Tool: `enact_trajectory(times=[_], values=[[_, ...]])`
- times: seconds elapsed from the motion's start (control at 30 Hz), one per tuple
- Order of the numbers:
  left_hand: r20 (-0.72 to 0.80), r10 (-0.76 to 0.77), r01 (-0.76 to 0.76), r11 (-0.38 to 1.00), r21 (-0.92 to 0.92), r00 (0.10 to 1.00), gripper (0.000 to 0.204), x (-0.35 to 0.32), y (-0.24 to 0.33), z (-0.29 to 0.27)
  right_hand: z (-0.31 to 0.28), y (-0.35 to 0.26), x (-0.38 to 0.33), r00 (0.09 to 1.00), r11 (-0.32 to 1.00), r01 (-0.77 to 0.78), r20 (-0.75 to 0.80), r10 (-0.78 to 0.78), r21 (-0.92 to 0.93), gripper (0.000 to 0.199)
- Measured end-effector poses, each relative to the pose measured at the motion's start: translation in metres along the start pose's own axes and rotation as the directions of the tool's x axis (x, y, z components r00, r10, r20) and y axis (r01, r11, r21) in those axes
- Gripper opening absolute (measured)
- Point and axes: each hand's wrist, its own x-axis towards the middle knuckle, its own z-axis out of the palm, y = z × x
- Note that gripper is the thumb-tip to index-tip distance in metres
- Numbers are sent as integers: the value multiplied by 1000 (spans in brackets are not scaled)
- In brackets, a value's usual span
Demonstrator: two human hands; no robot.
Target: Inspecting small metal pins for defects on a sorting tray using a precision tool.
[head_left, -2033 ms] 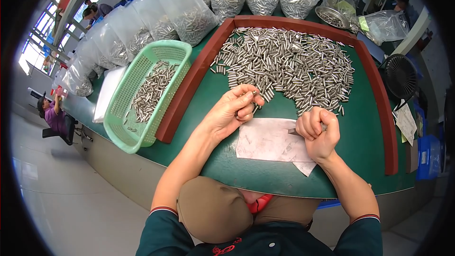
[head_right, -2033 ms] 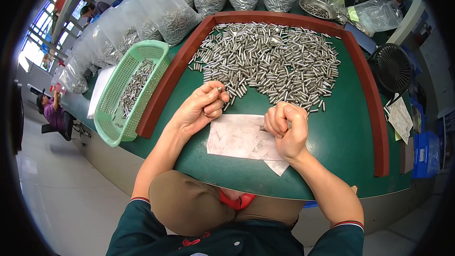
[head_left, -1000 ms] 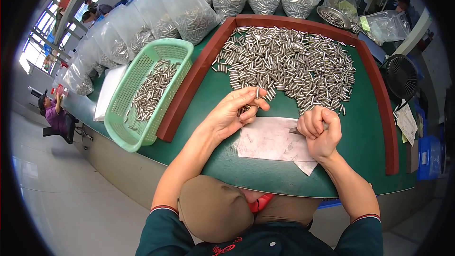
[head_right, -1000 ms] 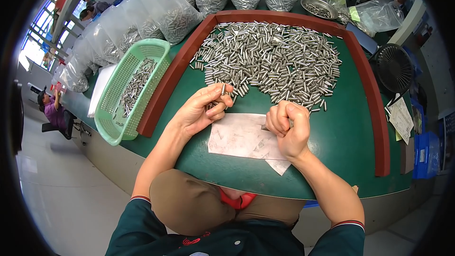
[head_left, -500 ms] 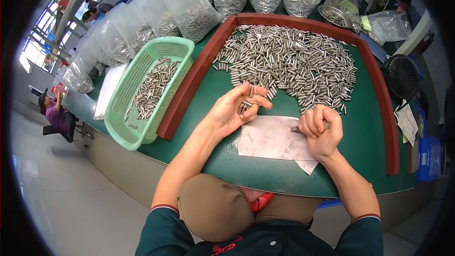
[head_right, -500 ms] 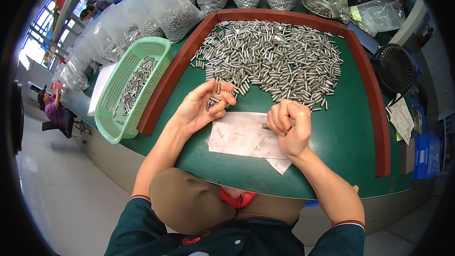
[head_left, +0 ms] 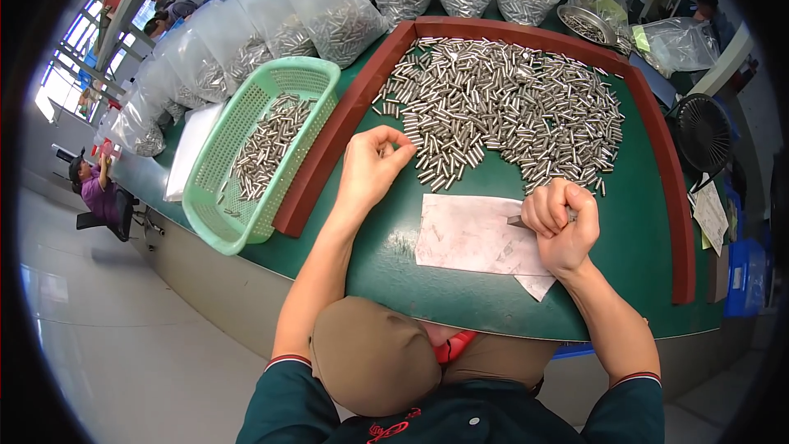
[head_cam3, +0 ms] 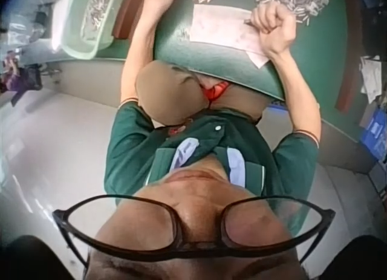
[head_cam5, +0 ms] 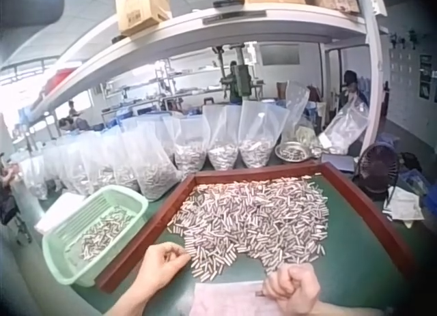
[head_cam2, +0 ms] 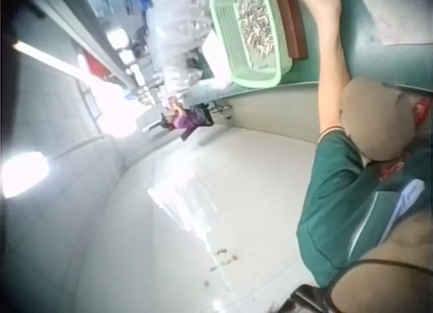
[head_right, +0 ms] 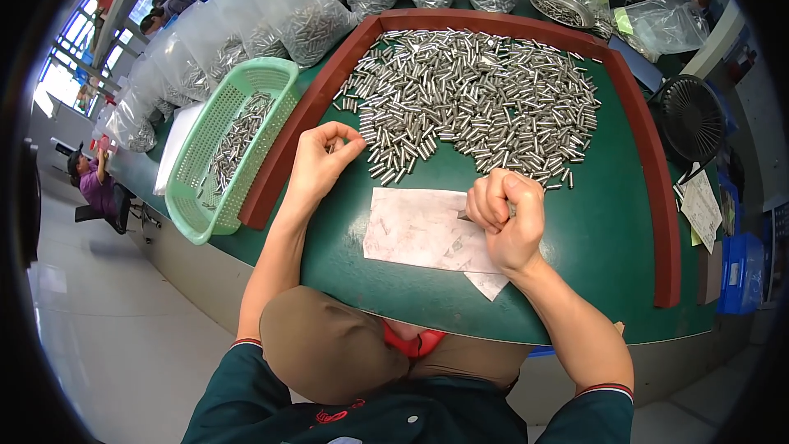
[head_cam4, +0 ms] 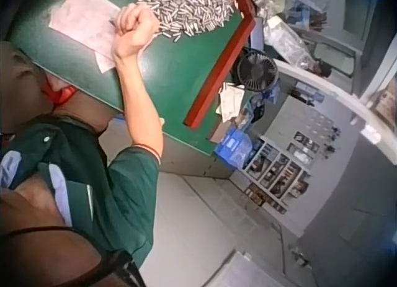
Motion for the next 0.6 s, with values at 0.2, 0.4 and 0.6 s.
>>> enact_trajectory(times=[0.2,0.4,0.6], values=[[-8,118,-110,948,299,993,11,-1,3,-1,-1,1,0,1000,998,14,-6,-13,62,34],[35,101,-107,943,317,994,12,-1,4,-2,1,0,0,1000,999,6,-2,-5,31,35],[277,-151,282,803,-525,949,12,2,1,-12,0,0,-1,1000,1000,3,-5,-3,-10,36]])
